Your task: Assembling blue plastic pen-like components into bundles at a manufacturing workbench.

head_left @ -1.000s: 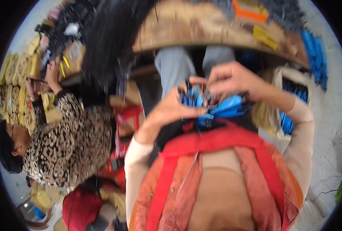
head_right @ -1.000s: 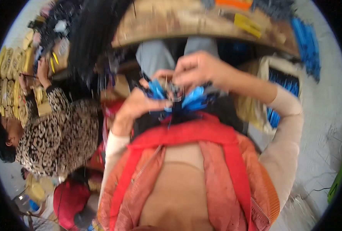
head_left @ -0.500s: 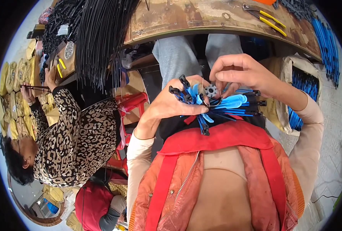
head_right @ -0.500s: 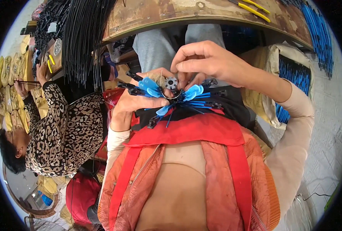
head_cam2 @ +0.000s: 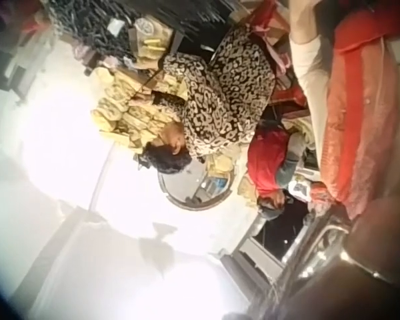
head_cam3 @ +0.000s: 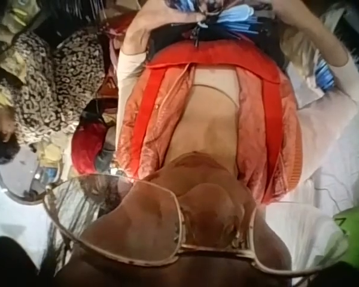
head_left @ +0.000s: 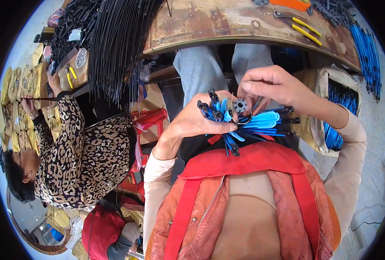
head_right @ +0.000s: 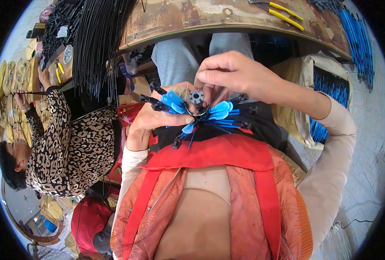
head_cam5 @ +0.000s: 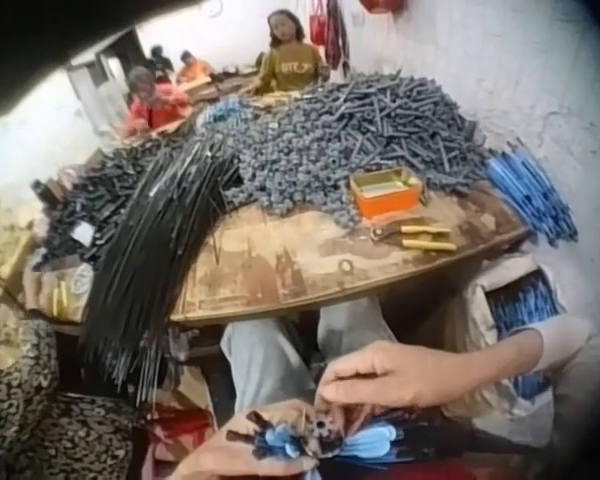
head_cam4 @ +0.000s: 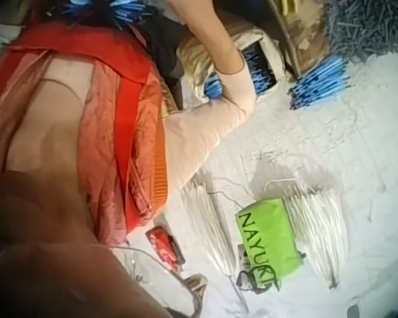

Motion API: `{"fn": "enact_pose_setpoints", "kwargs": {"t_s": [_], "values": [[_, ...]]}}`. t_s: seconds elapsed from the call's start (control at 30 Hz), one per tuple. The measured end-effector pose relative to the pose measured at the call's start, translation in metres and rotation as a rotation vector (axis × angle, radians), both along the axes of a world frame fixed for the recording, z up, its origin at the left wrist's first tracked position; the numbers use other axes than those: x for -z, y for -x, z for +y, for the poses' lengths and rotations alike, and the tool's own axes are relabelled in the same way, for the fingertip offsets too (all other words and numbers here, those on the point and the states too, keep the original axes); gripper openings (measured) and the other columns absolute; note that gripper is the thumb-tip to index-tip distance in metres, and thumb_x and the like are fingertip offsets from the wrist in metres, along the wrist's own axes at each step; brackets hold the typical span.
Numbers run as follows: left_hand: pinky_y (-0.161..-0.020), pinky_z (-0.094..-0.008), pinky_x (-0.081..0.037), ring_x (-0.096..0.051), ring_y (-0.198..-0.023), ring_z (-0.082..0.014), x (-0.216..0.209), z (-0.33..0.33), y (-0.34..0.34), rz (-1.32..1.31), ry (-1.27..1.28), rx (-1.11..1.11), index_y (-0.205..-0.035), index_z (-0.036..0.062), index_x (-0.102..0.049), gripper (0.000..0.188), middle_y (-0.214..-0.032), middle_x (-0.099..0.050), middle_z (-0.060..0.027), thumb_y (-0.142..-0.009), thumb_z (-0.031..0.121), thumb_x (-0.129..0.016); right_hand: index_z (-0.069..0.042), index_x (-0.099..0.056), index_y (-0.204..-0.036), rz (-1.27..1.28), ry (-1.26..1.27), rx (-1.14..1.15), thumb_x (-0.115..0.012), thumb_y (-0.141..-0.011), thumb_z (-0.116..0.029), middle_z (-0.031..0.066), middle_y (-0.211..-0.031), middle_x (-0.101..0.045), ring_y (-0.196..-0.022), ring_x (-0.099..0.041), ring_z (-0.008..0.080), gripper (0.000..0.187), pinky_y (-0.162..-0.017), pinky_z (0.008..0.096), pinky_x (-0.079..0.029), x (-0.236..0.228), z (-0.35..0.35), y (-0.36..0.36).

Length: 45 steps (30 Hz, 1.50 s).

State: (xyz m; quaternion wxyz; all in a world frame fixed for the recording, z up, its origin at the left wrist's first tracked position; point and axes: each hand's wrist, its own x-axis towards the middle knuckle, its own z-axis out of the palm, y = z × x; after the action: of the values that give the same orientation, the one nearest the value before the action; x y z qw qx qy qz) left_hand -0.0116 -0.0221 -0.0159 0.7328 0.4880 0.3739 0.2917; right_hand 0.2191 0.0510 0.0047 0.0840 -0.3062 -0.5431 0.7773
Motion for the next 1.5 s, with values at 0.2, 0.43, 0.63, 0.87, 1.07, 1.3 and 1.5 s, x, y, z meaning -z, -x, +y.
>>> {"fn": "enact_pose_setpoints", "kwargs": {"t_s": [0.2,0.43,0.63,0.87,1.07,1.3,1.5], "values": [[-0.076,-0.0246,-0.047,-0.059,-0.084,-0.0099,0.015,-0.038,-0.004,0.097,-0.053,0.133,-0.091,0.0028,-0.065,0.025,-0.088,-0.063,-0.0011,-0.072,0.003,-0.079,0.000,-0.065,-0.100,-0.048,-0.170,-0.054,-0.062,-0.092,-0.020,0.0048,-0.086,-0.067,-0.078,-0.066,0.0108,0.022,-0.068,0.0244,-0.054,0.007,-0.049,-0.003],[-0.073,-0.0225,-0.044,-0.050,-0.081,-0.0052,0.028,-0.080,-0.023,0.051,-0.063,0.041,-0.090,0.0058,-0.057,0.031,-0.085,-0.055,0.0037,-0.070,0.004,-0.081,-0.001,-0.069,-0.091,0.019,-0.209,-0.008,-0.073,-0.083,-0.007,0.0029,-0.083,-0.068,-0.077,-0.063,0.0079,0.011,-0.071,0.0236,-0.052,0.024,-0.091,-0.022],[-0.070,-0.0226,-0.045,-0.051,-0.078,-0.0056,0.019,-0.096,-0.030,0.126,-0.100,0.021,-0.092,0.0055,-0.058,0.032,-0.084,-0.057,0.0030,-0.069,0.003,-0.080,0.001,-0.070,-0.090,0.068,-0.264,-0.024,-0.073,-0.083,-0.010,0.0032,-0.080,-0.068,-0.076,-0.062,0.0068,0.013,-0.070,0.0230,-0.049,0.024,-0.108,-0.028],[-0.063,-0.0234,-0.044,-0.052,-0.071,-0.0050,0.026,-0.095,-0.003,0.158,-0.153,-0.056,-0.089,0.0050,-0.059,0.027,-0.077,-0.057,0.0043,-0.070,0.004,-0.079,0.002,-0.072,-0.088,0.088,-0.285,-0.142,-0.064,-0.092,-0.020,0.0067,-0.084,-0.069,-0.080,-0.064,0.0119,0.024,-0.074,0.0262,-0.051,0.015,-0.078,0.005],[-0.069,-0.0242,-0.049,-0.058,-0.075,-0.0069,-0.003,-0.066,0.020,0.131,0.026,-0.358,-0.096,0.0027,-0.064,0.028,-0.083,-0.065,-0.0001,-0.072,0.003,-0.077,0.003,-0.052,-0.122,0.509,0.210,0.047,-0.082,-0.069,-0.052,0.0198,-0.119,-0.058,-0.115,-0.056,0.0263,0.082,-0.099,0.0358,-0.043,0.028,-0.050,0.024],[-0.071,-0.0229,-0.047,-0.056,-0.082,-0.0049,-0.018,-0.068,0.025,0.306,0.000,-0.393,-0.100,0.0025,-0.061,0.034,-0.088,-0.061,0.0025,-0.073,0.007,-0.082,-0.002,-0.060,-0.100,0.469,-0.440,0.445,-0.078,-0.075,0.001,0.0074,-0.098,-0.062,-0.091,-0.060,0.0144,0.031,-0.082,0.0284,-0.047,0.038,-0.088,0.066],[-0.112,-0.0396,-0.030,-0.045,-0.131,-0.0273,-0.014,-0.017,0.105,-0.179,0.065,0.407,-0.138,-0.0070,-0.043,0.077,-0.140,-0.047,-0.0222,-0.077,0.021,-0.080,0.001,-0.065,-0.097,0.493,-0.580,0.433,-0.080,-0.074,-0.003,0.0120,-0.095,-0.065,-0.089,-0.063,0.0176,0.028,-0.079,0.0289,-0.049,0.028,-0.093,0.057]]}}
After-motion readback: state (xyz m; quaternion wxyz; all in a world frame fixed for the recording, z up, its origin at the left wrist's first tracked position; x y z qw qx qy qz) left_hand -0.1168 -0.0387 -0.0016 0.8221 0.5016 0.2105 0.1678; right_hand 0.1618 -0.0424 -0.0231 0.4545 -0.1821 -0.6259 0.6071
